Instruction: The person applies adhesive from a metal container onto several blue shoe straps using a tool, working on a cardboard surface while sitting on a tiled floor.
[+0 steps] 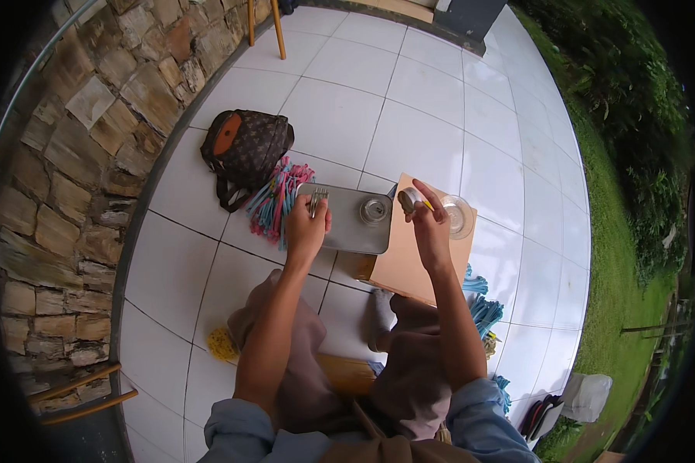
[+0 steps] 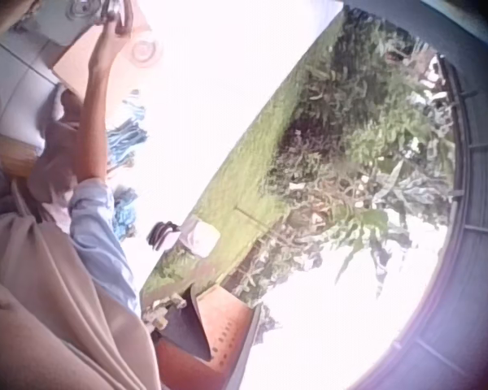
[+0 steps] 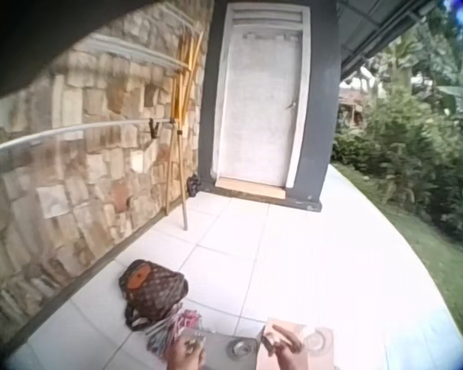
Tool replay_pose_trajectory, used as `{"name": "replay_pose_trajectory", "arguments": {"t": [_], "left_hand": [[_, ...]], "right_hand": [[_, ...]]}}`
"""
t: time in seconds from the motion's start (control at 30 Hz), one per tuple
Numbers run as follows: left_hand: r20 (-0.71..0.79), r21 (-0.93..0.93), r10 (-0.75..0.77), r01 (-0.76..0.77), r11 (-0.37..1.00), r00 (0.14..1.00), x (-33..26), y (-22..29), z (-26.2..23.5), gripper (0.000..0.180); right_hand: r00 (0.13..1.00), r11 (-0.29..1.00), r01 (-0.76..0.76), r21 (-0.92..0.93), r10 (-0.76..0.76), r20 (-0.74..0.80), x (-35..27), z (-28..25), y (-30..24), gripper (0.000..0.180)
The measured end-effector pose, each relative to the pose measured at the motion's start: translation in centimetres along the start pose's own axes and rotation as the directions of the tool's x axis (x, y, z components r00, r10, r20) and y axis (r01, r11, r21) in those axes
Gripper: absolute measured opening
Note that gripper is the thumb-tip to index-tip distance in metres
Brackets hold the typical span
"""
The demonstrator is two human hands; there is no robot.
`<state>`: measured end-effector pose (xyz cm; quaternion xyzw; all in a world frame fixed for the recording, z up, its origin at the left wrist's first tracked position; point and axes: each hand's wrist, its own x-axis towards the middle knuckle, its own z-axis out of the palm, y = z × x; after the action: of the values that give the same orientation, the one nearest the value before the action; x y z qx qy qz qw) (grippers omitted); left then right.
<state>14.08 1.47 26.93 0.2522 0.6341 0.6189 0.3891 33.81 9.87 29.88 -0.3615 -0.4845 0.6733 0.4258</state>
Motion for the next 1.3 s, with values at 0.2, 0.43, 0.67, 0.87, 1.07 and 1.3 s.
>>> {"name": "replay_pose_trajectory", "arguments": {"t": [0.2,0.43,0.67,0.87,1.07,1.3], "left_hand": [[0.024,0.08,-0.061,0.059,0.995,0.998,0.2,-0.1,-0.4,0.016],[0.029,0.173,-0.048,0.042,0.984,0.998,0.2,0.2,-0.7,0.014],[0.011,0.132,-0.042,0.041,0.99,0.999,-0.5,1.9,-3.5,0.014],[0.14,-0.013,-0.023,0.025,1.0,0.99,-1.0,6.2,-2.2,0.012],[0.274,0.159,-0.018,-0.026,0.987,0.962,-1.4,14.4,-0.9,0.01],[0.378,0.454,0.047,-0.229,0.861,0.925,0.4,22.7,1.2,0.028]], "right_hand": [[0.972,0.928,0.107,-0.357,-0.174,-0.16,0.1,-5.6,0.4,0.047],[0.974,0.297,0.227,-0.928,-0.084,0.211,-0.9,-9.1,10.1,0.049],[0.97,0.206,0.21,-0.956,0.075,0.23,-1.9,-2.9,5.1,0.102],[0.869,0.568,0.451,-0.688,-0.103,0.484,-1.6,1.4,5.6,0.139],[0.797,0.708,0.598,-0.376,-0.474,0.374,-1.7,4.2,3.3,0.132],[0.732,0.657,0.628,-0.417,-0.681,0.032,-2.4,7.7,-2.3,0.126]]}}
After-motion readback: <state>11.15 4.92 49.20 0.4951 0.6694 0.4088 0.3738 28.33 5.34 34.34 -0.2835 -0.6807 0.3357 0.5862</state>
